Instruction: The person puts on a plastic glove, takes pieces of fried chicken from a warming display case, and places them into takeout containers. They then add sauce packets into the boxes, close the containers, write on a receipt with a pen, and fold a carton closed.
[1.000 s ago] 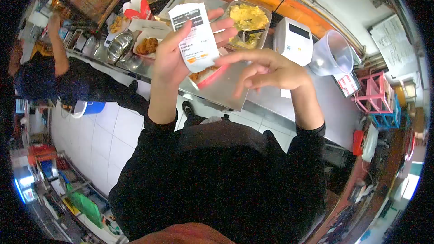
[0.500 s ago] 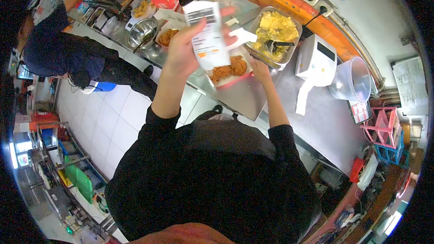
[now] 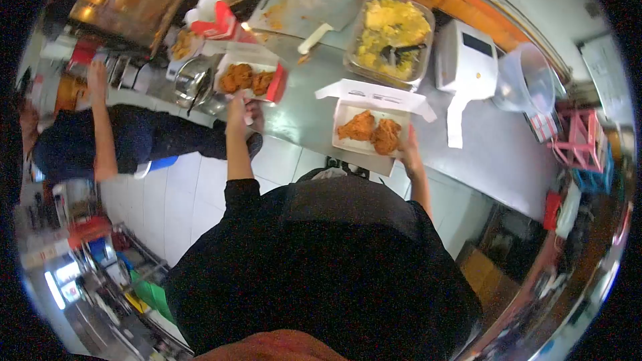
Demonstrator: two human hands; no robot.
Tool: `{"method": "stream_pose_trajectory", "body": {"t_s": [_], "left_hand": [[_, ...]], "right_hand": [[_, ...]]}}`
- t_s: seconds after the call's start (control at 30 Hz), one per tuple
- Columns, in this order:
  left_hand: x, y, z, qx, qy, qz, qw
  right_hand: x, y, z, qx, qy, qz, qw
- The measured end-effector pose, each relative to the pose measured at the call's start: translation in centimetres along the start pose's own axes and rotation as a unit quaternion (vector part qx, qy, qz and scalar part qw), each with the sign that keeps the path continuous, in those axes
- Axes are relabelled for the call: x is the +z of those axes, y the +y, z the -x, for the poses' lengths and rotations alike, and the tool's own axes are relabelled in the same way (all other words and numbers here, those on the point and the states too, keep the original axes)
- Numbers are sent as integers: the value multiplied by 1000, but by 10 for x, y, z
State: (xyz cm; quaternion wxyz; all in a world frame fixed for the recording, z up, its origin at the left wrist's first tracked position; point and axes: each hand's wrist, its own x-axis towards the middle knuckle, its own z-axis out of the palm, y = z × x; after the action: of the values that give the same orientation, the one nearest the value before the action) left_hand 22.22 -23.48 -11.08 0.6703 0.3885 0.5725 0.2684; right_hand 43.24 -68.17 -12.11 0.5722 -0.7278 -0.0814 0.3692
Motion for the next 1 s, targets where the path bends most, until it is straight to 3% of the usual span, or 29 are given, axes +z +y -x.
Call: {"method": "stream_pose_trajectory", "body": {"t_s": [0.03,0.1,0.13,0.17,0.23,0.27,0.37,0.47,0.53,0.57,0.67,0.8,0.9,1.0], "left_hand": [[-14,-5,-8,64,-105,-17,992],[-34,-28,-54,60,-136,-82,985],[-40,-26,-64,38,-148,-112,982],[-33,-43,-75,39,-52,48,997],[-31,-22,-4,73,-170,-101,978],[-30,-23,8,32,-184,-3,982],[-18,-40,76,22,-126,-35,991],[0,-80,114,145,-46,1,988],[-21,-124,105,60,-41,16,997],[-30,-136,105,-12,-91,43,995],[-51,-153,124,-106,-209,-26,972],[11,-191,212,-31,-108,45,993],[59,-206,284,-61,-86,56,993],[91,-254,288,-83,-278,-24,957]], "right_hand": [[1,-8,0,29,-32,-149,988],[-16,39,-27,19,-13,-31,999],[-22,32,-19,19,-18,-54,998],[-17,9,-7,18,-25,-75,997],[-21,-17,21,41,-16,-122,992],[-25,-22,33,62,-1,-149,987],[-34,-23,58,89,22,-216,972],[-51,4,61,45,39,-290,955],[-74,15,71,24,47,-311,949],[-90,13,80,27,48,-307,950],[-156,28,104,28,87,-308,947],[-285,75,136,-13,172,-297,939],[-384,119,158,28,254,-304,918],[-474,135,174,15,317,-269,909]]}}
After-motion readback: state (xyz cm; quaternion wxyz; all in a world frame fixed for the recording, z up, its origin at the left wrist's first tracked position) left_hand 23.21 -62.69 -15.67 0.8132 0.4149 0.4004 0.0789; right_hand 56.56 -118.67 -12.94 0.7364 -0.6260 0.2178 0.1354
